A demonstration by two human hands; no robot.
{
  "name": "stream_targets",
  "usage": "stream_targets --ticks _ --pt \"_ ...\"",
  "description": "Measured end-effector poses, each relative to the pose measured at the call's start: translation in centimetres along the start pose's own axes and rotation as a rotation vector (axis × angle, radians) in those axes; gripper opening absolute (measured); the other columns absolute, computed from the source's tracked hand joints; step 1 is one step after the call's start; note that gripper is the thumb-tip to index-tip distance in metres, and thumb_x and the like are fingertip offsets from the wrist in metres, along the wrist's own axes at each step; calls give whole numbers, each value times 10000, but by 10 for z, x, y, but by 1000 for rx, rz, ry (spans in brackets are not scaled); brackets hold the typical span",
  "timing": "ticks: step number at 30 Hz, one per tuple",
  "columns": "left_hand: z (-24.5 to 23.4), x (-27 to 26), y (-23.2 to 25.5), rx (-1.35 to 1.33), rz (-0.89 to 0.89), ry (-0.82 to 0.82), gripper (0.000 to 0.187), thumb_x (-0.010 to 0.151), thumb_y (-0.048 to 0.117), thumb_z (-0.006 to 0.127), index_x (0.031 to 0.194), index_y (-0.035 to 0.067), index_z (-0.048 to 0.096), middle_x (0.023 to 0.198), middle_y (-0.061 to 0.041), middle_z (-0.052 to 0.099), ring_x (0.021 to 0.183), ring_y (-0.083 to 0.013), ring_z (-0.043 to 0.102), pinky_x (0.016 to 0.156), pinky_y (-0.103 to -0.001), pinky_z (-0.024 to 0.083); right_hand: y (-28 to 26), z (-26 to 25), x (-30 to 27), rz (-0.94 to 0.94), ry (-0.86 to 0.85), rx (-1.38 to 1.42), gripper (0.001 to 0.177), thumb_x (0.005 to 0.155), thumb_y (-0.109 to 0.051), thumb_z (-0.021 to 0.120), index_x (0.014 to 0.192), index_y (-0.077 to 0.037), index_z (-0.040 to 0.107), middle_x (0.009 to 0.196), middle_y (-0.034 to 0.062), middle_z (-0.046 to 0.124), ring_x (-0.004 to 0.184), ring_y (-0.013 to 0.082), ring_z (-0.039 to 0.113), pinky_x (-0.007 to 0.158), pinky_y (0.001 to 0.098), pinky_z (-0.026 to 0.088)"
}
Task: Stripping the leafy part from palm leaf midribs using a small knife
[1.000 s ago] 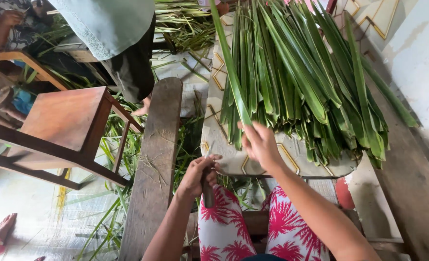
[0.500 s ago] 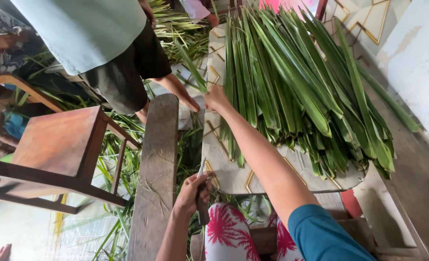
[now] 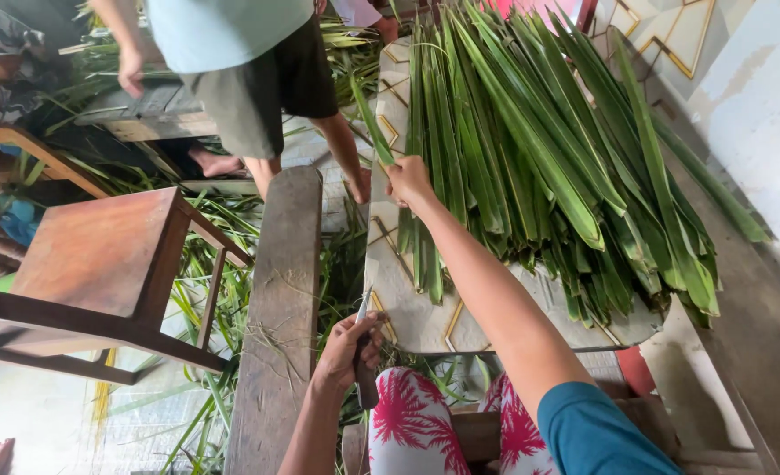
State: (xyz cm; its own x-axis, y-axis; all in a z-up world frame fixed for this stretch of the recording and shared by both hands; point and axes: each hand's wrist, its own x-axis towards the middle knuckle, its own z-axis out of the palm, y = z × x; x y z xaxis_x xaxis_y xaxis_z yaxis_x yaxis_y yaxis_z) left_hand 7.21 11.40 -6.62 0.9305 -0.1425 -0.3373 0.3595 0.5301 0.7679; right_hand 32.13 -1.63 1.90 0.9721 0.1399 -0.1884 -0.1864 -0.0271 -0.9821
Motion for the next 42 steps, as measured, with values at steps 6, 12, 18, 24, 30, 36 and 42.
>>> stream_targets --ticks 6,12,18,24,30,36,42 --pt "-9 10 -12 -25 64 125 183 888 86 662 954 -77 613 569 -214 537 304 -127 400 278 -312 382 27 -16 -15 -96 -18 116 389 992 -159 447 1286 94 480 576 167 537 268 122 380 213 239 318" --pt "1 -1 0 -13 32 99 161 888 79 650 955 -59 601 608 -215 554 325 -136 411 299 -331 404 30 -23 -133 -162 8 440 330 951 -125 502 1194 96 532 638 129 602 316 92 419 262 241 373" --pt "-20 10 -10 -43 0 42 153 923 125 599 985 -15 595 671 -228 557 378 -189 439 322 -345 395 71 -22 -214 -163 -106 494 273 996 -101 497 1192 88 521 833 152 645 530 157 571 450 272 531" --pt "-25 10 -11 -31 9 -45 152 944 122 538 1004 -10 583 699 -271 568 436 -226 470 359 -346 415 96 -20 -256 -198 -142 470 223 998 -70 414 1185 22 494 932 144 635 653 182 637 565 286 577" --pt "-12 0 -3 34 32 -32 191 948 143 560 1071 13 627 694 -278 595 462 -266 536 385 -388 474 112 -32 -272 -345 -103 282 153 1016 -96 413 1006 -39 554 792 101 614 634 181 636 585 293 597" --pt "-6 -5 1 34 20 -60 226 987 191 515 1076 15 625 642 -135 597 441 -152 427 382 -284 375 143 -53 -266 -521 -98 229 140 1010 -183 481 1009 -61 550 774 56 596 570 105 499 486 215 468" --pt "-7 0 -5 30 73 0 241 963 174 543 1107 4 636 633 -220 587 406 -205 469 341 -346 424 133 -67 -252 -491 127 -357 145 933 -219 618 851 -99 616 591 84 665 541 205 650 551 314 535"
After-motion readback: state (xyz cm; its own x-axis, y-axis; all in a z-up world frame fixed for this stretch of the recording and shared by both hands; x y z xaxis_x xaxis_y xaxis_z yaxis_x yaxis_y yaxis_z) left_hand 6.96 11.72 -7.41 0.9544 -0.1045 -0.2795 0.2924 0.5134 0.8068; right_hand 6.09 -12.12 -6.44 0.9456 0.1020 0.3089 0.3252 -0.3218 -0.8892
